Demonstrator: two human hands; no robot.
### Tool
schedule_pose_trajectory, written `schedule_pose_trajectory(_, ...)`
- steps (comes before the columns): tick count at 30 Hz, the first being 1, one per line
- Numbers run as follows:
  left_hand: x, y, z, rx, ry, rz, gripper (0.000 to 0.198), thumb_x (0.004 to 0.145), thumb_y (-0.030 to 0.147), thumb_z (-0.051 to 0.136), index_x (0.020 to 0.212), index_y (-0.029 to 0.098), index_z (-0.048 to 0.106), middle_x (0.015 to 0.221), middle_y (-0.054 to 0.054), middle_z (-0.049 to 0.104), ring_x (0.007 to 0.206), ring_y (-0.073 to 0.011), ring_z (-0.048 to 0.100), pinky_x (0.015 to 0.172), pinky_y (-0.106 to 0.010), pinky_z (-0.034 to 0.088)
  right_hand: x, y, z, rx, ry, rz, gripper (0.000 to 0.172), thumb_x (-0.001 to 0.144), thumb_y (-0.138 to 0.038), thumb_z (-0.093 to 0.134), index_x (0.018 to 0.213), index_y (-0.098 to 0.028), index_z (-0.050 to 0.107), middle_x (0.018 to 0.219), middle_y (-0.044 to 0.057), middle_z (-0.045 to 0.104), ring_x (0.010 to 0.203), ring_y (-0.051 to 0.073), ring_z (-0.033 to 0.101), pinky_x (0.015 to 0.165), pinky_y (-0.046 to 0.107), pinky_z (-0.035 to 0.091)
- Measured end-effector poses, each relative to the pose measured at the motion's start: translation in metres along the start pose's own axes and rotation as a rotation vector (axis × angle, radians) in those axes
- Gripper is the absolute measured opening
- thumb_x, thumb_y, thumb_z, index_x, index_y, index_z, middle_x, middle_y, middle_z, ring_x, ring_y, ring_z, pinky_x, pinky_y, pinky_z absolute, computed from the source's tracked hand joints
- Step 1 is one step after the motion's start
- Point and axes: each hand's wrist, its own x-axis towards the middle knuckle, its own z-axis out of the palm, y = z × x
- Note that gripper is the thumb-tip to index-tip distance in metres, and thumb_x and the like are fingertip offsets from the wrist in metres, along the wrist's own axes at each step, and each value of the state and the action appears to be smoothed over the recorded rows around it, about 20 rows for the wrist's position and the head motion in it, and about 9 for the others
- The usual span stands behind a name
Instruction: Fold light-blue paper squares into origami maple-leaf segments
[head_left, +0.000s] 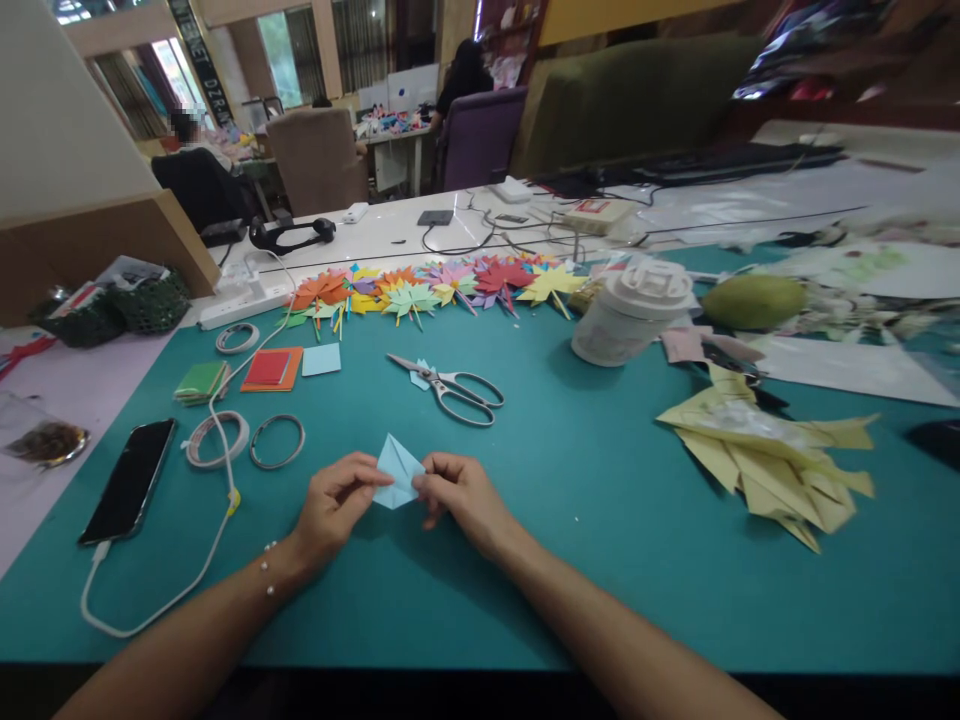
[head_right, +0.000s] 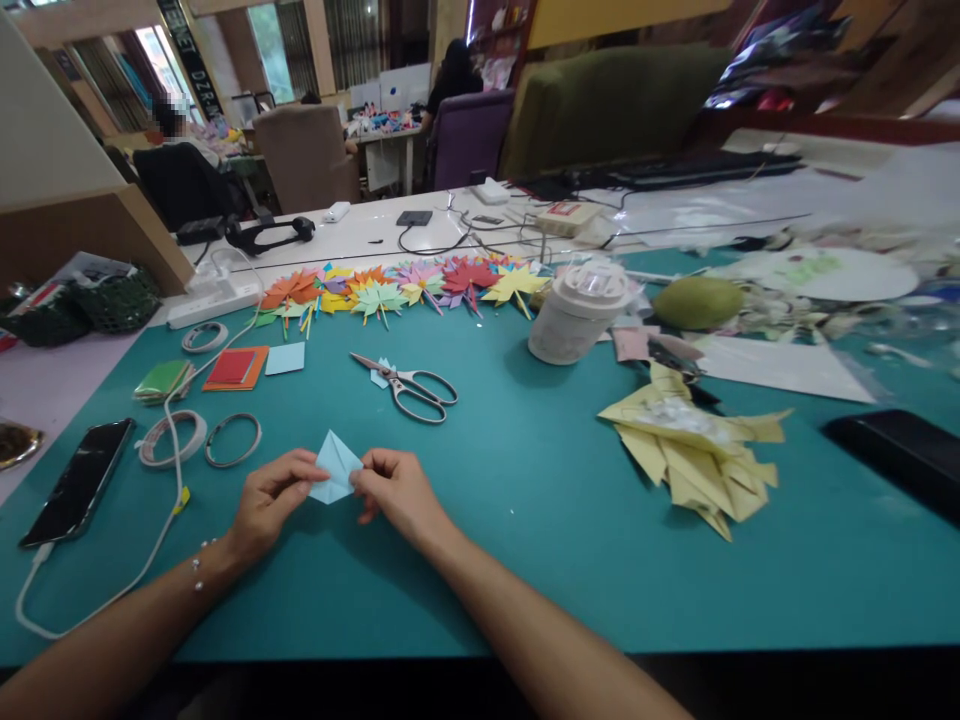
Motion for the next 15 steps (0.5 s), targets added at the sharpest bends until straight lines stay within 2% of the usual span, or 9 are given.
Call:
schedule_pose_trajectory(3, -0.002, -0.002, -0.003, -0.021, -0.102, 0.088, 0.017, 0.073, 0.019, 0.052, 0.081, 0.017, 0.066, 0.09, -0.009, 0.061, 0.082, -0.021, 0.058, 0.073, -0.031, 0.045, 0.0, 0.0, 0.0, 0.031, 0.016, -0.006, 0.015, 0.058, -0.025, 0.058, 0.048, -0.017, 0.049, 0.038, -0.007, 0.045, 0.034, 0.006, 0.04, 0.035, 0.018, 0.042)
schedule_pose_trajectory(5, -0.003, -0.004, -0.002, -0.002, -0.125, 0.108, 0.015, 0.072, 0.015, 0.053, 0.083, 0.018, 0.063, 0.093, -0.009, 0.059, 0.085, -0.0207, 0.057, 0.074, -0.031, 0.045, -0.001, 0.001, 0.0, 0.046, 0.019, -0.012, 0.016, 0.058, -0.025, 0.058, 0.048, -0.017, 0.049, 0.037, -0.007, 0.045, 0.034, 0.005, 0.039, 0.035, 0.017, 0.041)
schedule_pose_trajectory(9, -0.004, -0.008, 0.002, 0.062, -0.086, 0.141, 0.013, 0.073, 0.01, 0.054, 0.083, 0.018, 0.058, 0.09, -0.007, 0.056, 0.084, -0.0178, 0.055, 0.074, -0.029, 0.044, -0.001, 0.002, 0.0, 0.046, 0.009, -0.018, 0.017, 0.058, -0.027, 0.061, 0.048, -0.017, 0.051, 0.038, -0.007, 0.045, 0.034, 0.005, 0.039, 0.035, 0.017, 0.041)
schedule_pose_trajectory(15, -0.004, -0.011, 0.003, 0.07, 0.011, 0.18, 0.009, 0.07, 0.015, 0.066, 0.075, 0.017, 0.058, 0.079, -0.004, 0.056, 0.077, -0.0161, 0.053, 0.068, -0.026, 0.043, -0.002, 0.002, 0.001, 0.001, -0.019, -0.043, 0.024, 0.058, -0.033, 0.066, 0.05, -0.015, 0.052, 0.043, -0.007, 0.046, 0.036, 0.004, 0.04, 0.035, 0.017, 0.042)
